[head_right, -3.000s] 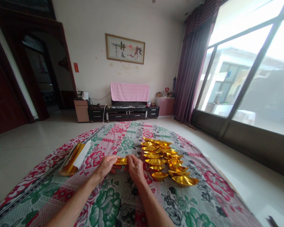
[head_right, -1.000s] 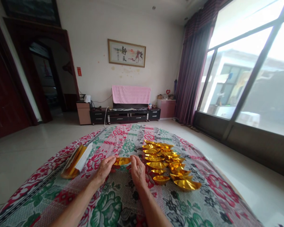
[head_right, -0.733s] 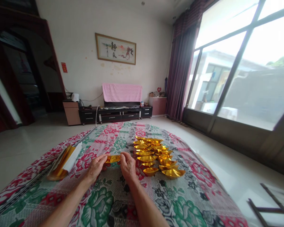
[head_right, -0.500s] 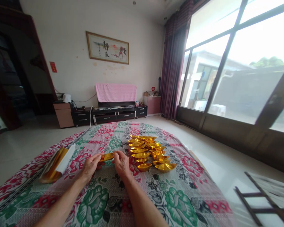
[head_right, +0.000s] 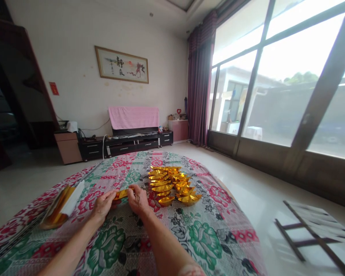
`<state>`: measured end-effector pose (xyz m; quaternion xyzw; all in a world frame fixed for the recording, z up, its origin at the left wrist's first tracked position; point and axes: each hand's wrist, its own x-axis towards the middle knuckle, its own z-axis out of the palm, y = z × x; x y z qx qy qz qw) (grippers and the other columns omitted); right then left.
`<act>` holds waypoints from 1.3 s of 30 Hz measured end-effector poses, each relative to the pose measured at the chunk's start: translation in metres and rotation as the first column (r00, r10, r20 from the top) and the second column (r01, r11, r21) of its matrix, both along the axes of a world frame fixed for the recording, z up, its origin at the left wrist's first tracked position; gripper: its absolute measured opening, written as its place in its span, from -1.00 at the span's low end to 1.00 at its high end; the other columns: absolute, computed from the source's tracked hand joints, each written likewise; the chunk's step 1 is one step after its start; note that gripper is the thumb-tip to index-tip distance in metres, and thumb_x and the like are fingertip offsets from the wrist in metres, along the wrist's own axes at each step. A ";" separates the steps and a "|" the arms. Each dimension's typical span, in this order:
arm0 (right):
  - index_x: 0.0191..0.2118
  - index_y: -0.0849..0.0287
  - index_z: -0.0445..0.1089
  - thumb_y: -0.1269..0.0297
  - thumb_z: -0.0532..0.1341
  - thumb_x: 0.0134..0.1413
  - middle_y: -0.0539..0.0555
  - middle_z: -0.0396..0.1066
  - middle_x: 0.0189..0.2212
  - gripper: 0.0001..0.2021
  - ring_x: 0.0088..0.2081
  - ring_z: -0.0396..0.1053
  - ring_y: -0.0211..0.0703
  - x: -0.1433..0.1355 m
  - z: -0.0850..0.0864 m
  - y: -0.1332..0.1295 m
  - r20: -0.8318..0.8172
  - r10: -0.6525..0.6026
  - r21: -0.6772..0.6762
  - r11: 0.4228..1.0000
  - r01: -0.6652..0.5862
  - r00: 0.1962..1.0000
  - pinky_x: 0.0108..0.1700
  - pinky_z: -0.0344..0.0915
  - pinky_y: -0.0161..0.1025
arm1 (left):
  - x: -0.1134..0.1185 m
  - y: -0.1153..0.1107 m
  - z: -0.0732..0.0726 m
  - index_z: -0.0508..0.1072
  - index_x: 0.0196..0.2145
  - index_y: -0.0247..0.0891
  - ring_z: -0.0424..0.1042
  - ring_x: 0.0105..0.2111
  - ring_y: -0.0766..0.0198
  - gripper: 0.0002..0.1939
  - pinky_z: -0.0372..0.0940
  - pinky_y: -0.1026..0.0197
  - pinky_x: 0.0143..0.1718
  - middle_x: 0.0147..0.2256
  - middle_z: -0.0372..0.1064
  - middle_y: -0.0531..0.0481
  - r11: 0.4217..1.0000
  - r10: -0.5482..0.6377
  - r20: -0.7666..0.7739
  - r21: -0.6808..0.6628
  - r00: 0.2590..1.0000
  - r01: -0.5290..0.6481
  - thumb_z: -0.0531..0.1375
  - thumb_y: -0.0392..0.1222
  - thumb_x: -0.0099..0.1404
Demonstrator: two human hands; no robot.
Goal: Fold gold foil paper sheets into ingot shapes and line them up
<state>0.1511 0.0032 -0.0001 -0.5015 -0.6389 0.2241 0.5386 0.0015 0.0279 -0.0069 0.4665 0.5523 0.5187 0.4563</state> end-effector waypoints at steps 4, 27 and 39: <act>-0.22 0.15 0.43 0.20 -0.04 0.14 -0.04 0.39 -0.59 -0.67 -0.54 0.36 -0.29 0.003 0.002 -0.007 -0.077 0.038 -0.018 0.999 -0.039 0.996 -0.44 0.22 -0.42 | 0.003 -0.005 0.004 0.43 -0.13 -0.32 0.46 -0.53 0.29 -0.72 0.28 0.34 -0.59 -0.36 0.50 -0.10 1.000 -0.010 0.046 -0.023 0.999 0.011 0.13 -0.20 0.20; -0.41 0.14 0.50 0.32 0.08 -0.03 0.02 0.47 -0.52 -0.78 -0.45 0.36 -0.24 0.073 0.067 0.027 0.143 -0.372 0.001 0.927 0.376 0.917 -0.36 0.18 -0.38 | 0.082 0.020 0.070 0.42 -0.17 -0.32 0.48 -0.48 0.28 -0.68 0.30 0.34 -0.55 -0.35 0.50 -0.05 0.992 -0.048 0.134 0.125 0.990 0.032 0.16 -0.12 0.13; -0.47 0.14 0.54 0.29 0.12 -0.12 -0.02 0.40 -0.66 -0.78 -0.54 0.31 -0.26 0.129 0.075 0.078 0.261 -0.356 -0.067 0.921 0.385 0.897 -0.47 0.12 -0.39 | 0.119 0.064 0.077 0.37 -0.04 -0.34 0.50 -0.40 0.26 -0.60 0.29 0.36 -0.54 -0.15 0.45 -0.15 0.982 -0.141 0.140 0.143 0.980 0.121 0.15 -0.18 0.15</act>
